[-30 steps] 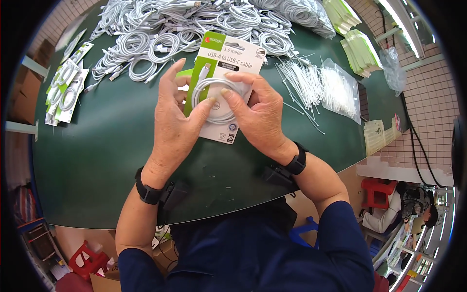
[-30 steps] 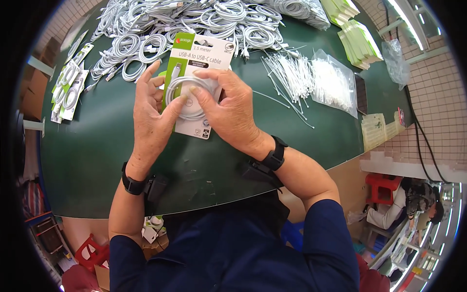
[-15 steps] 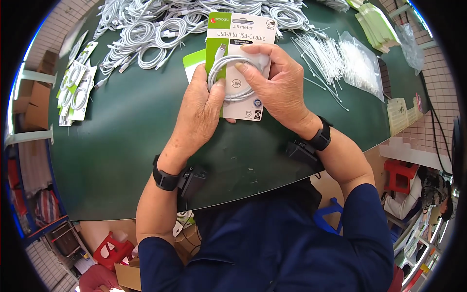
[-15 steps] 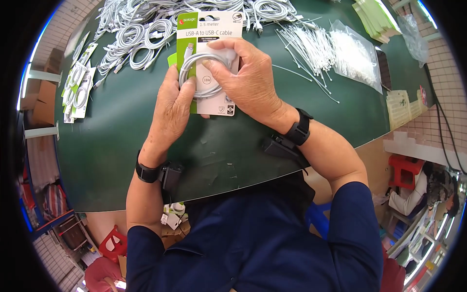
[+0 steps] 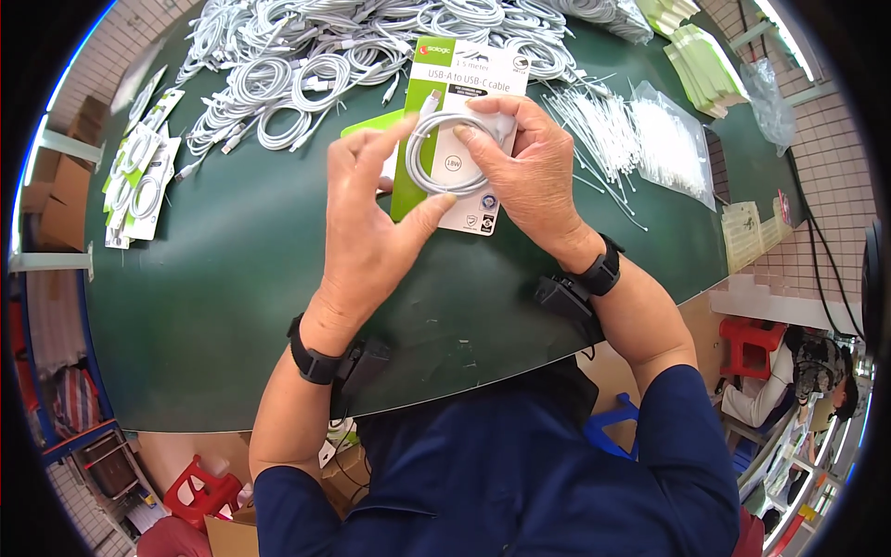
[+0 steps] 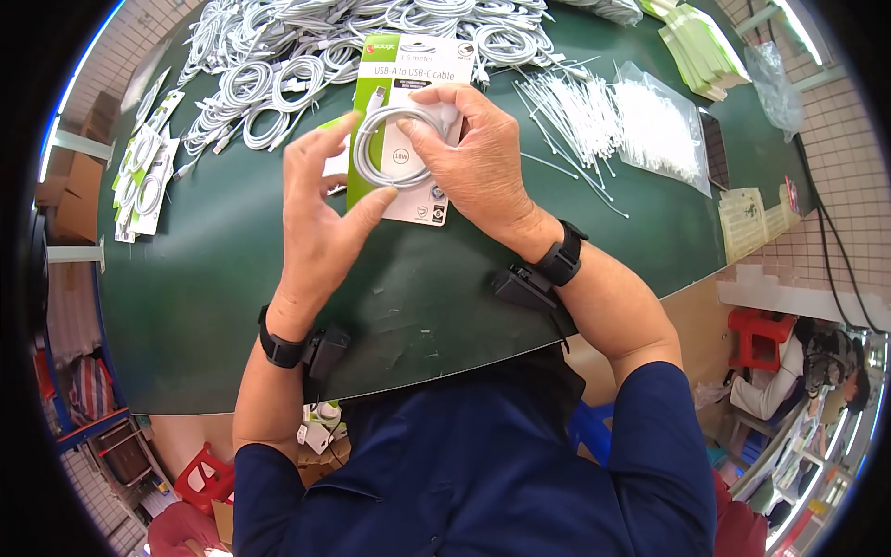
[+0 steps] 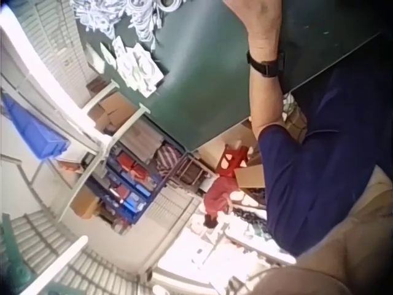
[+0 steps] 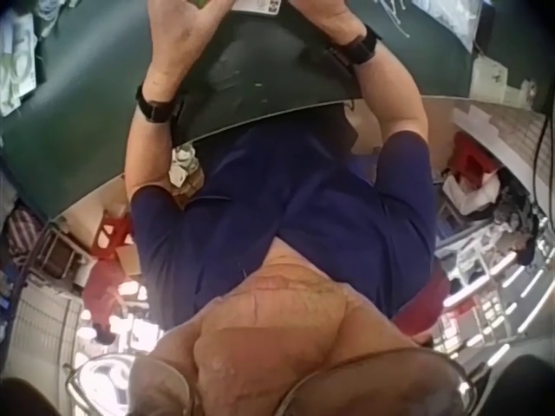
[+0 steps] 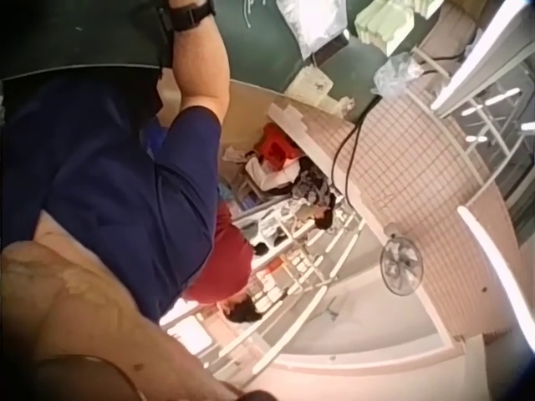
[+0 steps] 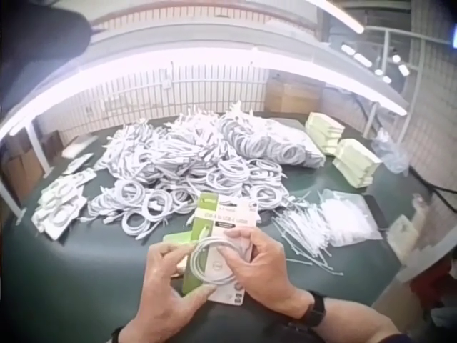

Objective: The person packages a USB cable by placing it onto a cardboard backing and securing it with a plastic tie. They thread the tie through the backing, tighten it, and then set the assembly aside to begin the process again with another cable.

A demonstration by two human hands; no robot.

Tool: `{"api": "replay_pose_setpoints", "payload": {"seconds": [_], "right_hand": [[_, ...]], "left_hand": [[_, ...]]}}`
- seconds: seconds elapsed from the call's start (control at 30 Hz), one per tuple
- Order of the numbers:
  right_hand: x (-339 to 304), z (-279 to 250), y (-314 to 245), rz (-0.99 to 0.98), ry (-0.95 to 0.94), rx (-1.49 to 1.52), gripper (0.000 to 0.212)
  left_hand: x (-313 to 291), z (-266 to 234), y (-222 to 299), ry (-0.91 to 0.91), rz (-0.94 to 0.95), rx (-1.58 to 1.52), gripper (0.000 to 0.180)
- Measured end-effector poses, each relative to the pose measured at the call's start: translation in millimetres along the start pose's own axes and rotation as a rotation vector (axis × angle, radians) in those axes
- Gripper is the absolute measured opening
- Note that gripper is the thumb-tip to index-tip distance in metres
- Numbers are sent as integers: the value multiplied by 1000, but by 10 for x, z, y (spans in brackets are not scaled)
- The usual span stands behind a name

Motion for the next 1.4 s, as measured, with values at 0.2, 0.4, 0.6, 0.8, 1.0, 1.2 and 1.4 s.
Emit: {"api": "replay_pose_setpoints", "payload": {"seconds": [0.2, 0.4, 0.6, 0.8, 1.0, 1.2, 1.4], "right_hand": [[-14, 22, 9, 37, -21, 0, 27], [-9, 9, 73, 103, -45, 37, 28], [-7, 25, 10, 110, -39, 84, 29], [-7, 22, 6, 78, -55, 57, 30], [-10, 2, -2, 50, -90, -19, 31], [-18, 20, -26, 100, -89, 9, 29], [7, 35, 1, 72, -72, 50, 30]], "left_hand": [[-33, 35, 165, 26, 319, 370, 31], [12, 13, 167, -37, 338, 354, 24], [64, -21, 217, -71, 329, 396, 26], [38, 30, 223, -64, 376, 389, 25], [48, 86, 180, -126, 368, 460, 25], [32, 45, 137, -110, 310, 380, 36], [26, 94, -40, -35, -201, -494, 47]]}}
Point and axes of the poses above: each hand's wrist, its own x-axis towards the middle knuckle, its own z-axis out of the palm, y = z × x, the point moved 7 cm from there along x, towards the middle knuckle, and after that the axes turned 13 degrees about x, right-handed, at the moved point
